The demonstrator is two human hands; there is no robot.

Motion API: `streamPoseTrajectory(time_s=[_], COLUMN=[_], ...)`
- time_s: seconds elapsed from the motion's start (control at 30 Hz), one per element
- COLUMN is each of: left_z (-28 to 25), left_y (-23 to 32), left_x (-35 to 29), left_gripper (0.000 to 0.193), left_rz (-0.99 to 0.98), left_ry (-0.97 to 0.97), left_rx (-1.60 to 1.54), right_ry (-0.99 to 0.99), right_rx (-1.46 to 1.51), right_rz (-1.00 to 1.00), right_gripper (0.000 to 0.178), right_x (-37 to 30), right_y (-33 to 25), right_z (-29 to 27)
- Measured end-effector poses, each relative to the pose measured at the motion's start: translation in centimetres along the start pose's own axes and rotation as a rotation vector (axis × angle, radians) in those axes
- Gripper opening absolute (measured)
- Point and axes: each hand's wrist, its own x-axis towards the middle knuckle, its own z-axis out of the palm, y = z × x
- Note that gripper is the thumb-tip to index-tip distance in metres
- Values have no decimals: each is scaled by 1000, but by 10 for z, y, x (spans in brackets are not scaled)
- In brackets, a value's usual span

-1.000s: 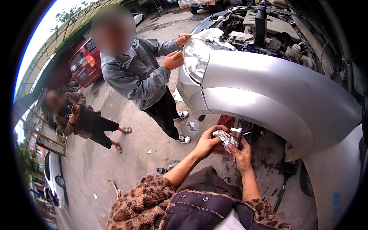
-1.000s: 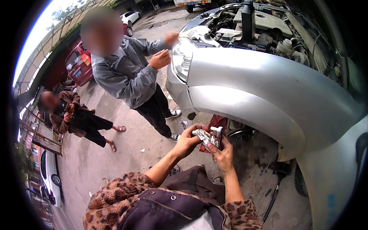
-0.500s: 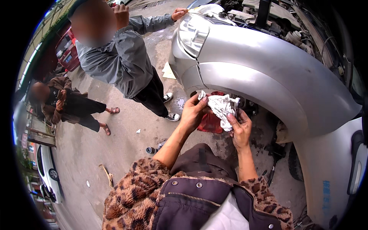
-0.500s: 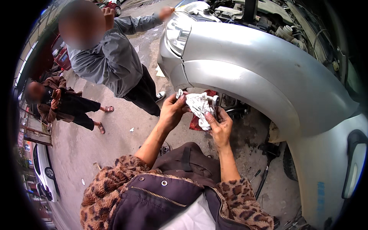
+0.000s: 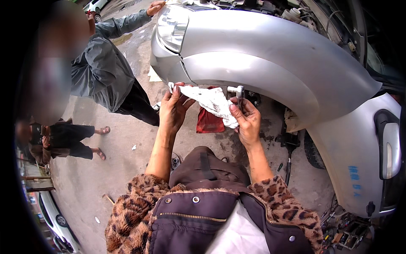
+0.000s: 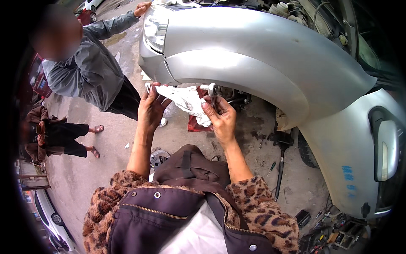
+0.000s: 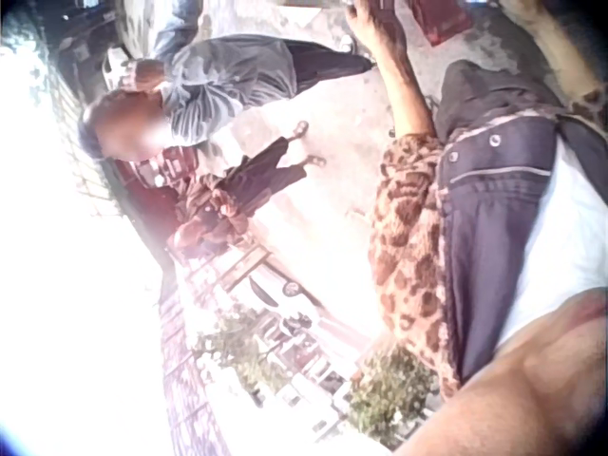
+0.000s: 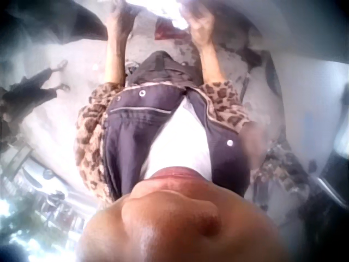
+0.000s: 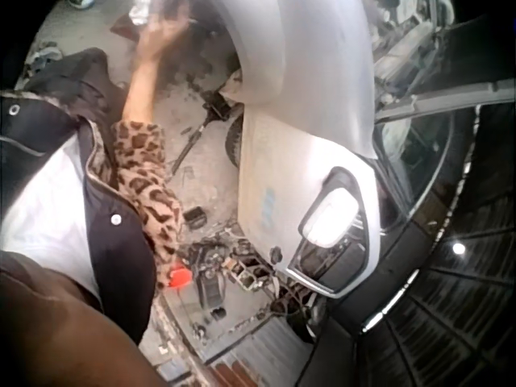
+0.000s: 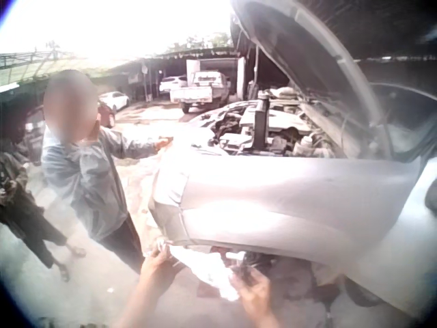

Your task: The person works on a car's front brake assembly, using a wrench to loosen and tighten bolts on the caliper. They remove the caliper, wipe the brake disc with a cloth, and reattach the caliper. The person also briefly checks the engine bay and interacts with a bystander.

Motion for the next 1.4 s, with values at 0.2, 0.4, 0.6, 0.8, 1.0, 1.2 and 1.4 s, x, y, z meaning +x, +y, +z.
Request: streamPoseTrajectory(time_s=[0.2, 0.4, 0.6, 0.8, 1.0, 1.2, 1.4], left_z=[-10, -25, -32, -4, 31, 59, 67], left_y=[9, 17, 17, 21, 43, 37, 30], left_x=[28, 45, 51, 34, 11, -10, -22], left_gripper=[35, 29, 29, 36, 36, 35, 31], left_rz=[51, 169, 249, 124, 27, -4, 21], left_ry=[278, 363, 289, 173, 150, 18, 125], left_rx=[33, -39, -80, -112, -79, 137, 163], right_ry=[-23, -5, -27, 24, 185, -46, -221], right_rx=[-56, -160, -185, -306, -359, 155, 214], right_rz=[-42, -20, 28, 112, -222, -57, 110], right_gripper=[17, 17, 20, 23, 22, 36, 34], right_x=[4, -11, -27, -34, -24, -24, -40], right_y=[-2, 4, 24, 29, -14, -14, 8], right_z=[-14, -48, -67, -82, -28, 41, 60])
